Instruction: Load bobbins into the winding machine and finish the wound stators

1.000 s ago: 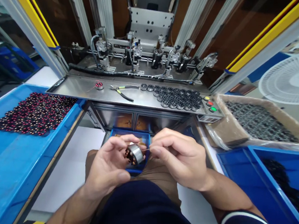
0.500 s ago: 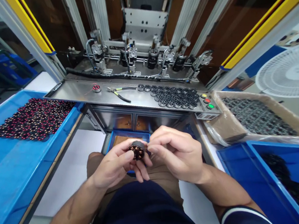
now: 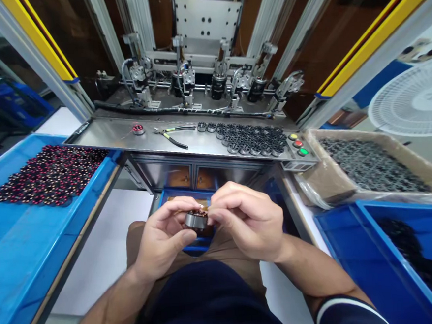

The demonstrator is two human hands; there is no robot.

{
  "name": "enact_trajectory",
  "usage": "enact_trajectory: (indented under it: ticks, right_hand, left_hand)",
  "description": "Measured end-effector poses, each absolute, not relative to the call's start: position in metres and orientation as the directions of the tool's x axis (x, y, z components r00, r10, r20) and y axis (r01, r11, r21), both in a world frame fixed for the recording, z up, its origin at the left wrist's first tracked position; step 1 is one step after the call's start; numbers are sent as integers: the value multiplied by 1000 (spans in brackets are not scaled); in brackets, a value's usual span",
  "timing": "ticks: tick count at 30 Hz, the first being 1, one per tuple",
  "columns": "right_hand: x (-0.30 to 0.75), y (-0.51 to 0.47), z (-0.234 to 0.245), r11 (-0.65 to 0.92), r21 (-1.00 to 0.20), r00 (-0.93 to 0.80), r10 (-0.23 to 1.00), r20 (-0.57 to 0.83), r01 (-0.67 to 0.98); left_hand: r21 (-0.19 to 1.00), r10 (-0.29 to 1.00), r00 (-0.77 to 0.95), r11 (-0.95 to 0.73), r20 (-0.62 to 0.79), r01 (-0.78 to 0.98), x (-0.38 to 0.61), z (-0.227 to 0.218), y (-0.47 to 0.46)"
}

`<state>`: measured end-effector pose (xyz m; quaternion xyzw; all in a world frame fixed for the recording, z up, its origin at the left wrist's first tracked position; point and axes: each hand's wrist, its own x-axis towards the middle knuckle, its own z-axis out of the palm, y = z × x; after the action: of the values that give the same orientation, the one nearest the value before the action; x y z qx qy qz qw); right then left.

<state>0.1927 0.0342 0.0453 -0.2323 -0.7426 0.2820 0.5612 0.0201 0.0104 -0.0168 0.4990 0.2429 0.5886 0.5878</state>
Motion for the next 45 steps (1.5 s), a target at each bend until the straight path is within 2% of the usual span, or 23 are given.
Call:
enact_trajectory:
  ticks: [3, 6, 9, 12, 17, 22, 26, 28, 29, 31, 33, 35, 37, 39, 45]
  right_hand:
    - [190, 28, 46, 692, -719, -177, 716, 675, 60]
    - [184, 16, 44, 486, -873, -86, 873, 481, 48]
    - [175, 4, 35, 152, -980, -182, 968, 174, -127]
    - [166, 0, 18, -84, -940, -305, 952, 23, -332]
    - [161, 2, 4, -225, -853, -369, 929, -41, -470]
    - [163, 5, 7, -345, -737, -488, 872, -23, -581]
    - [162, 8, 7, -431, -706, -607, 795, -2, -562]
    - [163, 10, 5, -344, -762, -558, 829, 27, -548]
    - [165, 12, 3, -225, -820, -490, 868, 77, -527]
    - [171, 15, 1, 168, -907, -299, 908, 295, -385]
    - [177, 19, 0, 548, -825, -214, 797, 565, -139]
    - [181, 20, 0, 745, -667, -246, 652, 717, 29]
    - [182, 21, 1, 809, -578, -279, 582, 764, 107]
    - [183, 20, 2, 826, -543, -279, 563, 778, 152]
    - [191, 18, 9, 762, -645, -316, 627, 712, 56]
  left_hand:
    - [859, 932, 152, -227, 328, -460, 20, -18, 13]
    - [839, 933, 109, -252, 343, -481, 17, -17, 16]
    - [822, 931, 141, -219, 338, -526, 13, -15, 19]
    - [804, 913, 184, -208, 364, -557, 9, -13, 22]
    - [798, 901, 209, -205, 380, -567, 6, -10, 23]
    - [813, 894, 212, -233, 395, -534, 4, -7, 21]
    - [853, 861, 266, -297, 434, -430, 2, -4, 20]
    - [846, 839, 200, -438, 507, -305, -2, -2, 21]
    - [832, 829, 136, -510, 543, -217, -4, -2, 20]
    - [834, 831, 59, -552, 552, -28, -9, 0, 18]
    - [876, 881, 117, -470, 459, 103, -13, 2, 13]
    - [909, 913, 219, -383, 346, 162, -12, 4, 7]
    - [915, 912, 264, -365, 314, 174, -9, 7, 3]
    - [902, 902, 270, -392, 337, 182, -6, 9, 2]
    - [830, 861, 230, -503, 455, 240, -5, 11, 5]
